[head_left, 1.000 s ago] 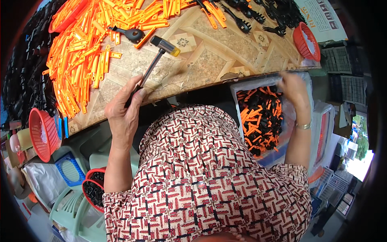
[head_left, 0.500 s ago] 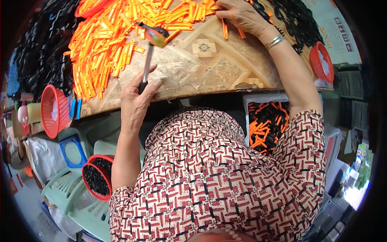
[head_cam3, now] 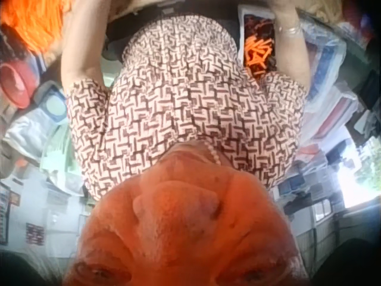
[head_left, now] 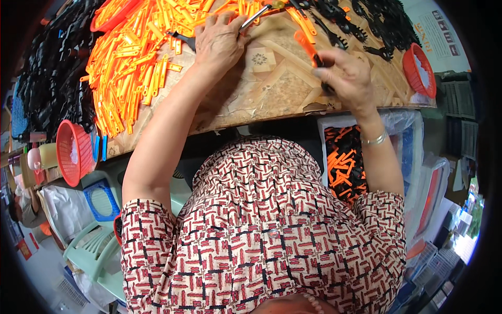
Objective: The person uses a hammer to press orange plastic handles into black plastic heads, assembling them into finished units. The person repeatedly picks up a handle and a head, aligns them, and strikes the handle with the hammer to secure the connection.
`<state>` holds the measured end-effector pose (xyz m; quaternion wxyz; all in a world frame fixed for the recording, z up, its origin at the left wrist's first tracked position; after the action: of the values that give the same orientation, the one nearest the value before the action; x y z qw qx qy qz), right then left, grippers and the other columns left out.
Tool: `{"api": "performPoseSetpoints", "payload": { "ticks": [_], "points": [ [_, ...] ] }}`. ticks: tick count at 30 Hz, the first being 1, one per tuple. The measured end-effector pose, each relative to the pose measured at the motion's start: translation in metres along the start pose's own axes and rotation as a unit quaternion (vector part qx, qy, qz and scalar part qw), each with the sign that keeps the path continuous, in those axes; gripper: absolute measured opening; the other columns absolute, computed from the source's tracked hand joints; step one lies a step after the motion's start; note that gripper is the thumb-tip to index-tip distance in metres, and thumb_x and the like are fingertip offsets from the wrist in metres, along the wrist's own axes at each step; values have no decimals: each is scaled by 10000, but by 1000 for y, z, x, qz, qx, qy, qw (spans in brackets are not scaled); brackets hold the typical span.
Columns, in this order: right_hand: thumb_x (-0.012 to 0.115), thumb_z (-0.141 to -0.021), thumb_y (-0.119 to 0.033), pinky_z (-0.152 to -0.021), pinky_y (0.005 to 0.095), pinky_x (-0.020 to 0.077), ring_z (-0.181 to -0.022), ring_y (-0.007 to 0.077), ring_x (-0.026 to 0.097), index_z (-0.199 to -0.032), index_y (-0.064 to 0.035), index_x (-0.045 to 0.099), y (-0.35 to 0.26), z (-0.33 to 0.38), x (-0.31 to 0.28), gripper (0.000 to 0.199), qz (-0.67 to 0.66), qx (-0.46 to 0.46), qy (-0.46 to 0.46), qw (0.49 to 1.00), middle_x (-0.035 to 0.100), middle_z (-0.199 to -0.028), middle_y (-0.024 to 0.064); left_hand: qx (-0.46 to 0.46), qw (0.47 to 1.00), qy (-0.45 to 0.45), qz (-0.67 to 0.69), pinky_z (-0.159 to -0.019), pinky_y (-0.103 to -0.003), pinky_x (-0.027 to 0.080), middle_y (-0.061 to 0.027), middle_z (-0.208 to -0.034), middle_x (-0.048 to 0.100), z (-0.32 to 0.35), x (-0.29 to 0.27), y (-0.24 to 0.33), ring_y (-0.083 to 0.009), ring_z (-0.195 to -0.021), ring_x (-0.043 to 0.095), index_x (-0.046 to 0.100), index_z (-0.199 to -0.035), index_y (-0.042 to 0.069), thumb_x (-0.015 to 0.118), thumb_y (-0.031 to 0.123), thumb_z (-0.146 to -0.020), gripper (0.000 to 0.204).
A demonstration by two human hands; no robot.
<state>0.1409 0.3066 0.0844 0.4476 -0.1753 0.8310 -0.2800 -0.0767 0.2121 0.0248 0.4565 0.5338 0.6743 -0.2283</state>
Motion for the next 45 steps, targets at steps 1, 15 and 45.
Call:
{"api": "performPoseSetpoints", "payload": {
  "ticks": [1, 15, 45],
  "points": [
    [773, -836, -76, -704, 266, 537, -822, 153, 686, -1073, -2, 710, 1, 12, 0, 256, -2, 32, 0, 999, 717, -944, 94, 10, 999, -17, -26, -1018, -442, 400, -44, -1343, 593, -3, 8, 4, -285, -1273, 514, 651, -1303, 197, 669, 350, -913, 419],
    [709, -930, -68, -551, 191, 478, -639, 37, 563, -1236, 36, 648, 32, 79, 25, 328, -276, 326, 64, 902, 612, -766, -18, -35, 953, -24, 301, -915, -300, 498, -42, -1135, 678, 39, -51, -39, -141, -1096, 625, 687, -1247, 124, 686, 114, -942, 304],
    [709, -892, -4, -533, 204, 515, -641, 52, 604, -1242, 24, 651, 16, 108, 86, 356, -391, 391, 9, 833, 663, -738, 1, 11, 854, -377, 358, -777, -316, 506, -82, -849, 711, 52, -7, 83, -173, -820, 654, 739, -999, 22, 764, 141, -853, 190]
  ]
}}
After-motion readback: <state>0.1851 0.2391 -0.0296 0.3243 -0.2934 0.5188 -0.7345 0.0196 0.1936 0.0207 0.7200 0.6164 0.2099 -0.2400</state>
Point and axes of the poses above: each hand's wrist, its own z-axis away from the middle knuckle, its own x-axis out of the palm, y = z × x, the point moved 8 cm from there along -z, towards the middle knuckle
